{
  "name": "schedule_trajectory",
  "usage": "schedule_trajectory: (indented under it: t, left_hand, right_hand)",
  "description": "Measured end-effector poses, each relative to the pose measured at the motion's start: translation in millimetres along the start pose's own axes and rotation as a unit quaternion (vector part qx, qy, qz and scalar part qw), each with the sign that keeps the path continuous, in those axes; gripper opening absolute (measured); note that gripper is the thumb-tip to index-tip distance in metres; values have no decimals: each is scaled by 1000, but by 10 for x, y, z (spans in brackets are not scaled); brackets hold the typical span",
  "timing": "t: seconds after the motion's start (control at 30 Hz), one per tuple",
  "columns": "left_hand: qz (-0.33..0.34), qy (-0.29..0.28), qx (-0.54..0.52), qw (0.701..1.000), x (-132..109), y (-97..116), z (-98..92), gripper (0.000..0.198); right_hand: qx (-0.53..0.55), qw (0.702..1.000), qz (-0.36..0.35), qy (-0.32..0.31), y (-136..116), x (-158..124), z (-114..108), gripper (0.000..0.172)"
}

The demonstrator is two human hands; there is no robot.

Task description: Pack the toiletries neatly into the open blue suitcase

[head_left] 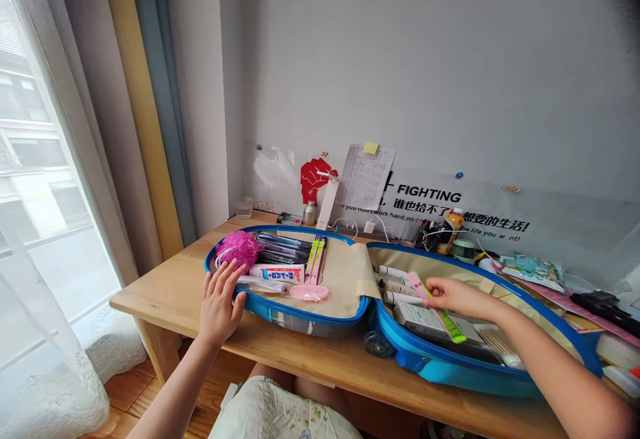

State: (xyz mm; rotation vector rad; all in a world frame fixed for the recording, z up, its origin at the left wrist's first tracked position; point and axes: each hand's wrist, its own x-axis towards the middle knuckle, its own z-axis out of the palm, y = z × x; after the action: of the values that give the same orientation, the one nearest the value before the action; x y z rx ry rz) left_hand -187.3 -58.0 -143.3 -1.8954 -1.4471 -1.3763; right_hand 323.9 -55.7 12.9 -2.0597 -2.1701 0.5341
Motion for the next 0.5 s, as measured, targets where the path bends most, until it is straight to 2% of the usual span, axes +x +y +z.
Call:
schedule_trajectory:
  t: [0.1,0.2,0.27,0.37,0.5]
  left_hand:
    - [6,6,-3,1000,8,16,-12,49]
    - [0,3,0,1000,14,28,-17,50]
    - [-4,-2,5,1000,13,26,-15,50]
    - [-2,-4,10,1000,8,15,-10,50]
    - [11,0,13,1000,1,7,-15,49]
  right_hand:
    - [148,986,-18,73,-290,88,-231,30]
    - [266,955,-23,132,-770,274,-345,28]
    - [288,950,-12,121,-1116,451,-311,27]
    - [275,958,0,82,-1541,753,-123,24]
    - [239,970,30,16,-1869,1075,197,23]
